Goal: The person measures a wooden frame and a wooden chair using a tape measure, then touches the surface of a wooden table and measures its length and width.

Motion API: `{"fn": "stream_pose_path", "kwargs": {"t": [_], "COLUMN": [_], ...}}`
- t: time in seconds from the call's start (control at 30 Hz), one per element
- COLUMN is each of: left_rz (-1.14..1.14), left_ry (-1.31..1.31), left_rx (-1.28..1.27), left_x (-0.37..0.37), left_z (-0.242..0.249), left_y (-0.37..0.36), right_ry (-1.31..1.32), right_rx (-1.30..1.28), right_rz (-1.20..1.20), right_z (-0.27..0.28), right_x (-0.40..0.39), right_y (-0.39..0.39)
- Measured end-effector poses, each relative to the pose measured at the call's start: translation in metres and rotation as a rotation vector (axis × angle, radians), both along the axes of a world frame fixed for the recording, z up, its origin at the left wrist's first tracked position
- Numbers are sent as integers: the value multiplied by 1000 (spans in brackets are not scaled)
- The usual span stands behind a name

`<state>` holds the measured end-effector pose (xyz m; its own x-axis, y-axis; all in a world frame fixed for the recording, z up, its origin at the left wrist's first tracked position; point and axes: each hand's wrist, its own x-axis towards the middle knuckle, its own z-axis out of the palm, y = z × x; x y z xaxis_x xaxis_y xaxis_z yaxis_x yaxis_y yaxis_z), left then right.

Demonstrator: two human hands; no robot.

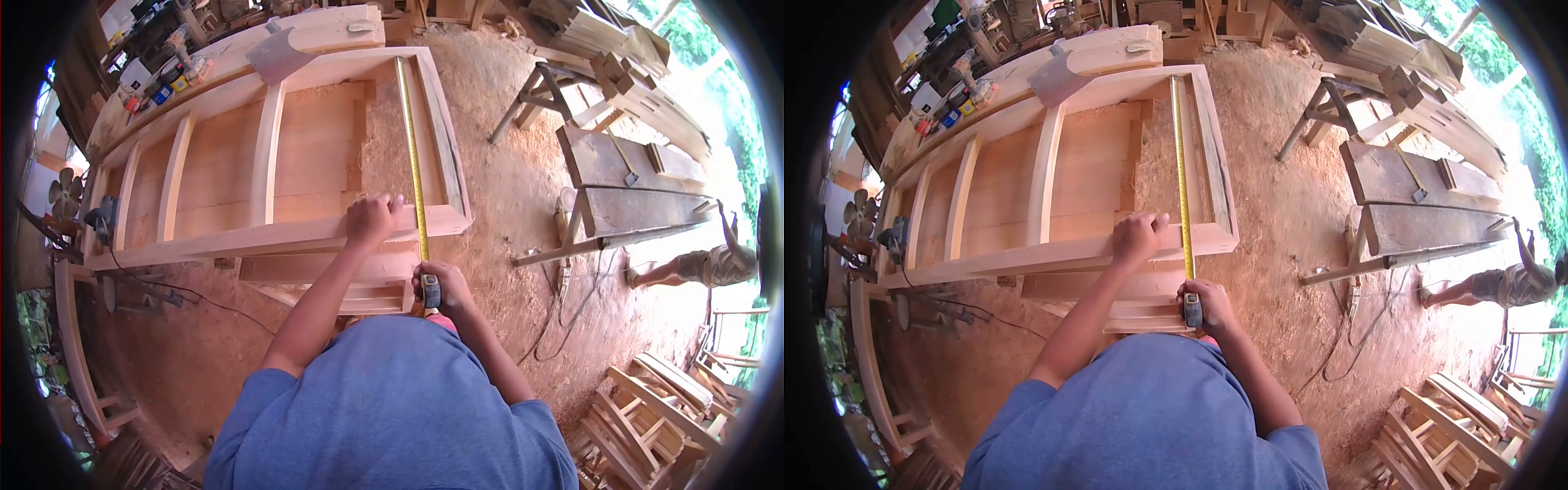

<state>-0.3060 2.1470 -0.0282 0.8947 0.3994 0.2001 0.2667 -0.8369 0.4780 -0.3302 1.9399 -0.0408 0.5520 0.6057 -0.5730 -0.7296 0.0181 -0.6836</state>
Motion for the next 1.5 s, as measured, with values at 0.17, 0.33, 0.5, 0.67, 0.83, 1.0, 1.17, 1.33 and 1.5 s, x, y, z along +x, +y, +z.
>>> {"fn": "stream_pose_path", "kwargs": {"t": [0.17, 0.33, 0.5, 0.67, 0.83, 1.0, 1.17, 1.33, 1.5], "left_rz": [10, 43, 59, 21, 29, 27, 29, 30, 38], "left_ry": [44, 86, 99, 40, 48, 60, 45, 44, 51], "left_rx": [-20, -4, -3, 16, 19, 28, 42, 38, 43], "left_x": [1, 2, 2, 0, 1, 1, 2, 2, 0], "left_z": [0, -2, -1, 0, 0, 0, 0, -1, 3], "left_y": [0, -1, -2, -2, -2, -3, -3, -2, -4], "right_ry": [31, 80, 139, 84, 105, 78, 61, 41, -25], "right_rx": [39, 75, 89, 82, 98, 87, 78, 89, 62], "right_rz": [-25, -51, -68, -62, -71, -65, -50, -37, -53], "right_z": [-1, 7, 2, 7, 8, 9, 7, 5, -2], "right_x": [1, 1, 3, 4, 7, 8, 13, 22, 32], "right_y": [-2, -4, -7, -6, -3, -3, 0, 5, 13]}}
